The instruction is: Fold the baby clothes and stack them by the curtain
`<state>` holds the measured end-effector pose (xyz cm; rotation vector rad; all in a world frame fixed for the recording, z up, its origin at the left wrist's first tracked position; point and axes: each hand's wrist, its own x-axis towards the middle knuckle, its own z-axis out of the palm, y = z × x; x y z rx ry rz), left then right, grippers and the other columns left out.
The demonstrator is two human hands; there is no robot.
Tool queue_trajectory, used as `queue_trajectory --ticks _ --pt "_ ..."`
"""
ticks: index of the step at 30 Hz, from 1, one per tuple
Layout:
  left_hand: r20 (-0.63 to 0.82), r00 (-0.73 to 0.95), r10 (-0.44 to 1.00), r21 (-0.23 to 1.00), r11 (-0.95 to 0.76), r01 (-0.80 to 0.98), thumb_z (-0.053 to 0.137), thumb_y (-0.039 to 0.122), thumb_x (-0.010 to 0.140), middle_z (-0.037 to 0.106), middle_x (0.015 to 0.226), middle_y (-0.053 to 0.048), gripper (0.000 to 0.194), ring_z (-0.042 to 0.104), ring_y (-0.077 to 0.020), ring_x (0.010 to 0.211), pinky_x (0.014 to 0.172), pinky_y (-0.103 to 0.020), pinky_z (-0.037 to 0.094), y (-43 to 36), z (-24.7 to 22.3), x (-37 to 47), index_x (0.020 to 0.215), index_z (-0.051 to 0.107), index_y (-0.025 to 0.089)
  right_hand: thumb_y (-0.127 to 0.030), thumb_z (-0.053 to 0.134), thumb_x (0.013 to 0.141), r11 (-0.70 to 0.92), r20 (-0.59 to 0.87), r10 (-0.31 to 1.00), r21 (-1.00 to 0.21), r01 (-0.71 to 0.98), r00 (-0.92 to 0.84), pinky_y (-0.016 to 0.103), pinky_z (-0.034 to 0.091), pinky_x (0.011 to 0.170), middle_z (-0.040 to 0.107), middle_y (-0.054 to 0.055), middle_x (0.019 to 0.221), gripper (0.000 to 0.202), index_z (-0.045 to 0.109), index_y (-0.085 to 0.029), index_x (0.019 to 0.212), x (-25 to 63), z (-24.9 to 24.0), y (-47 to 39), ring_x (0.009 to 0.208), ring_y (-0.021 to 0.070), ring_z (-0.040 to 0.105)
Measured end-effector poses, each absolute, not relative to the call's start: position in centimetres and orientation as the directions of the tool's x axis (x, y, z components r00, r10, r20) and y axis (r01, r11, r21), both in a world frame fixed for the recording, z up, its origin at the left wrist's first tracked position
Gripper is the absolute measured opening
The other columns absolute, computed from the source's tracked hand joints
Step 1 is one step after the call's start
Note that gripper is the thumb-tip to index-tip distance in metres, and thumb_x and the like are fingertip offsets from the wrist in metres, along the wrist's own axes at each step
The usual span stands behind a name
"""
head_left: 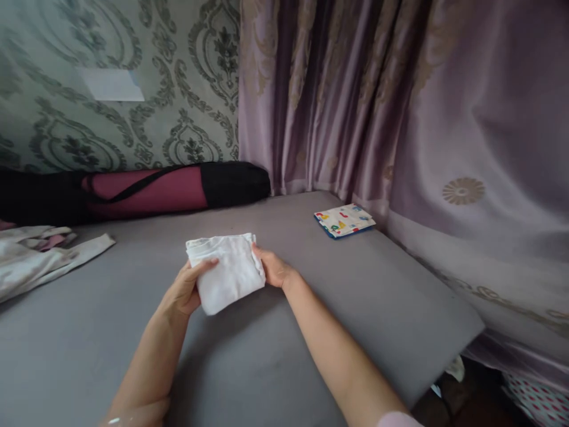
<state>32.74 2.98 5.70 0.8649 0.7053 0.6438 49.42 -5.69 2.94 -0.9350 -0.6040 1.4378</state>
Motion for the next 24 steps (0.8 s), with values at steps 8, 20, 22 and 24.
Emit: queue_trajectory --ticks 8,20,22,24 --pt "-0.305 0.599 0.74 0.839 0.506 -0.198 0.065 0.009 0.076 0.073 0.096 -0.009 0.035 0.072 -0.0209 0.078 0.068 -0.028 0.06 3.0 4.1 34.1 0.111 0.063 0.014 -0.026 0.083 0.06 -0.181 -0.298 0.882 -0.929 -0.322 0.365 0.026 0.049 0.067 0.069 -0.002 0.074 0.03 0.066 -0.019 0.083 51.3 3.1 -5.7 0.067 0.0152 0.063" --pt "-0.31 0.488 0.816 0.934 0.358 -0.007 0.07 0.017 0.079 0.071 0.097 -0.013 0.039 0.071 -0.0189 0.082 0.073 -0.029 0.059 3.8 1.9 34.0 0.115 0.055 0.012 -0.01 0.066 0.074 -0.204 -0.171 0.657 -0.978 -0.045 0.734 0.022 0.051 0.06 0.073 0.004 0.078 0.013 0.067 -0.014 0.086 66.1 10.8 -14.5 0.065 0.0137 0.065" --pt "-0.244 0.462 0.852 0.966 0.254 0.043 0.071 0.025 0.078 0.07 0.098 -0.013 0.04 0.071 -0.0203 0.088 0.078 -0.032 0.058 3.9 1.7 34.1 0.113 0.056 0.013 -0.008 0.063 0.077 -0.231 -0.171 0.577 -0.972 -0.041 0.799 0.024 0.053 0.063 0.074 0.007 0.082 0.012 0.067 -0.014 0.087 68.8 12.0 -15.9 0.067 0.0146 0.066" --pt "-0.134 0.43 0.893 0.989 0.092 0.118 0.069 0.033 0.077 0.07 0.101 -0.012 0.04 0.068 -0.0229 0.097 0.086 -0.036 0.056 4.3 1.4 34.2 0.111 0.057 0.015 -0.007 0.062 0.078 -0.269 -0.169 0.508 -0.963 -0.031 0.845 0.027 0.055 0.066 0.074 0.009 0.088 0.016 0.067 -0.014 0.092 71.2 13.0 -16.9 0.069 0.0157 0.068"
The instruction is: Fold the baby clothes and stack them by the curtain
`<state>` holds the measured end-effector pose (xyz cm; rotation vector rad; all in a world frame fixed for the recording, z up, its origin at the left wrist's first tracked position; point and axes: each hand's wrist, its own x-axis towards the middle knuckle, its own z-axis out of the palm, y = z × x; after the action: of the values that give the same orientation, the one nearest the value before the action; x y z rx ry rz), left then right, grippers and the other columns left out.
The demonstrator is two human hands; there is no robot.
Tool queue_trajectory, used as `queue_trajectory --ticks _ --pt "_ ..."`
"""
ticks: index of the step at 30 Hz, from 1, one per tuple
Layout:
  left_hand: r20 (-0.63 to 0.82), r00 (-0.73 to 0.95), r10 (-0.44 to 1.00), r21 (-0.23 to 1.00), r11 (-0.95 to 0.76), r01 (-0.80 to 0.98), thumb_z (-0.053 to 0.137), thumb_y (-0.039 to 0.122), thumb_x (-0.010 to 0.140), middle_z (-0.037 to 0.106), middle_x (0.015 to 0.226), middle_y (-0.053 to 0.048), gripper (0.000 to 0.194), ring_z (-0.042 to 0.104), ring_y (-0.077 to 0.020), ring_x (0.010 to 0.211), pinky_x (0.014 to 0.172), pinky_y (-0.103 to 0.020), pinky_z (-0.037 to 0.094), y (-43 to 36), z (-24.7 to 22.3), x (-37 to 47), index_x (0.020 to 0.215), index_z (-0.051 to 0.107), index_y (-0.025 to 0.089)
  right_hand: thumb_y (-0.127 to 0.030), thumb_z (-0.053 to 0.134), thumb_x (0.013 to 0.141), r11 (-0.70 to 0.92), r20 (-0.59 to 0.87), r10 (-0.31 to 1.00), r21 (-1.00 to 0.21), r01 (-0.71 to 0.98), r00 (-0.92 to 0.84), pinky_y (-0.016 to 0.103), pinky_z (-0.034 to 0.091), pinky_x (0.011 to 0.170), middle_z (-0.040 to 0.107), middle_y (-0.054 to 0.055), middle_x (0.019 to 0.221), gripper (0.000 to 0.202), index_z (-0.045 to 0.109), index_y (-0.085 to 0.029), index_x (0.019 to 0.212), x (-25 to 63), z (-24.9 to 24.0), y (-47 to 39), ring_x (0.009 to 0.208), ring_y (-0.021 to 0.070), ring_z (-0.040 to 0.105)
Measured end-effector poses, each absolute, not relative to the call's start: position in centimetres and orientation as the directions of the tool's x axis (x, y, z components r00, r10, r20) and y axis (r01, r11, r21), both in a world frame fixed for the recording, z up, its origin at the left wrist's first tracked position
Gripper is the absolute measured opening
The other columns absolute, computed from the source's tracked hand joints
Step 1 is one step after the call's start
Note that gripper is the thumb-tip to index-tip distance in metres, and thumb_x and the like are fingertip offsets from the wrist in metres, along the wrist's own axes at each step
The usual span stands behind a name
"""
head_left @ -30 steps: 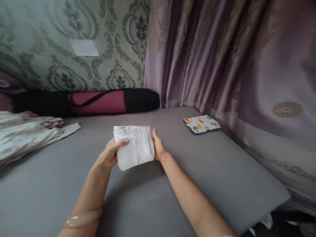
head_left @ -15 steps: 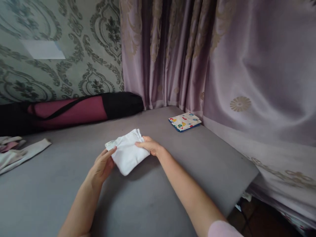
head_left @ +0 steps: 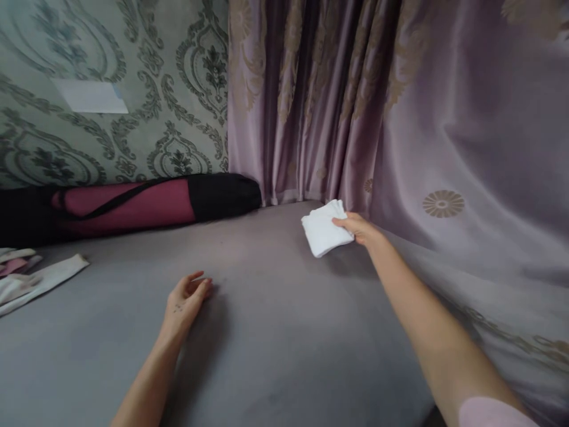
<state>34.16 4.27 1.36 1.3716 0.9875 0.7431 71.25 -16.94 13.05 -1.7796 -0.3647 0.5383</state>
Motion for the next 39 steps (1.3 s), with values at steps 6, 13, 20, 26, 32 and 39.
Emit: queue_trajectory --ticks 6,13,20,26,32,39 --pt "0.073 0.45 0.89 0.881 -0.269 0.389 0.056 0.043 0.077 0.071 0.105 -0.011 0.041 0.067 -0.0252 0.094 0.085 -0.037 0.052 5.2 0.7 33.7 0.109 0.061 0.018 -0.003 0.06 0.081 -0.368 -0.151 0.376 -0.93 -0.002 0.914 0.03 0.057 0.069 0.073 0.012 0.101 0.03 0.064 -0.012 0.109 76.0 14.8 -18.5 0.077 0.0176 0.07" --pt "0.129 0.532 0.837 0.642 -0.479 0.598 0.045 0.045 0.081 0.069 0.101 -0.014 0.05 0.064 -0.0245 0.081 0.075 -0.036 0.05 4.7 0.5 34.1 0.113 0.062 0.012 -0.004 0.063 0.082 -0.484 -0.158 0.398 -0.873 0.06 0.903 0.03 0.055 0.069 0.073 0.014 0.1 0.031 0.065 -0.011 0.112 78.3 14.4 -18.2 0.074 0.0177 0.07" --pt "0.164 0.582 0.797 0.568 -0.559 0.604 0.044 0.044 0.081 0.067 0.097 -0.014 0.048 0.062 -0.027 0.089 0.079 -0.038 0.049 5.3 -1.1 34.2 0.113 0.061 0.013 -0.006 0.063 0.081 -0.529 -0.188 0.471 -0.842 0.106 0.862 0.031 0.054 0.067 0.074 0.013 0.097 0.034 0.065 -0.01 0.115 80.0 13.9 -16.4 0.067 0.017 0.068" --pt "0.203 0.604 0.771 0.484 -0.615 0.622 0.043 0.043 0.083 0.063 0.113 -0.015 0.044 0.059 -0.0292 0.104 0.091 -0.042 0.046 5.3 -1.8 34.3 0.112 0.061 0.016 -0.011 0.063 0.081 -0.654 -0.129 0.535 -0.689 0.313 0.835 0.03 0.053 0.07 0.074 0.009 0.092 0.035 0.066 -0.013 0.116 82.4 12.1 -16.0 0.07 0.0172 0.068" --pt "0.206 0.623 0.755 0.413 -0.644 0.644 0.041 0.043 0.085 0.059 0.12 -0.016 0.044 0.056 -0.0314 0.11 0.093 -0.044 0.044 5.2 -2.3 34.5 0.115 0.061 0.016 -0.013 0.065 0.077 -0.759 0.002 0.532 -0.442 0.479 0.846 0.029 0.051 0.077 0.073 0.005 0.091 0.032 0.069 -0.016 0.109 84.1 10.7 -16.3 0.083 0.0198 0.067" --pt "0.222 0.642 0.734 0.392 -0.67 0.63 0.038 0.045 0.086 0.058 0.122 -0.016 0.048 0.056 -0.0327 0.11 0.094 -0.045 0.044 5.3 -2.9 34.3 0.116 0.06 0.015 -0.02 0.065 0.079 -0.78 0.12 0.534 -0.313 0.543 0.837 0.028 0.048 0.081 0.073 0.009 0.095 0.025 0.072 -0.014 0.102 85.0 9.6 -16.6 0.093 0.0229 0.065"
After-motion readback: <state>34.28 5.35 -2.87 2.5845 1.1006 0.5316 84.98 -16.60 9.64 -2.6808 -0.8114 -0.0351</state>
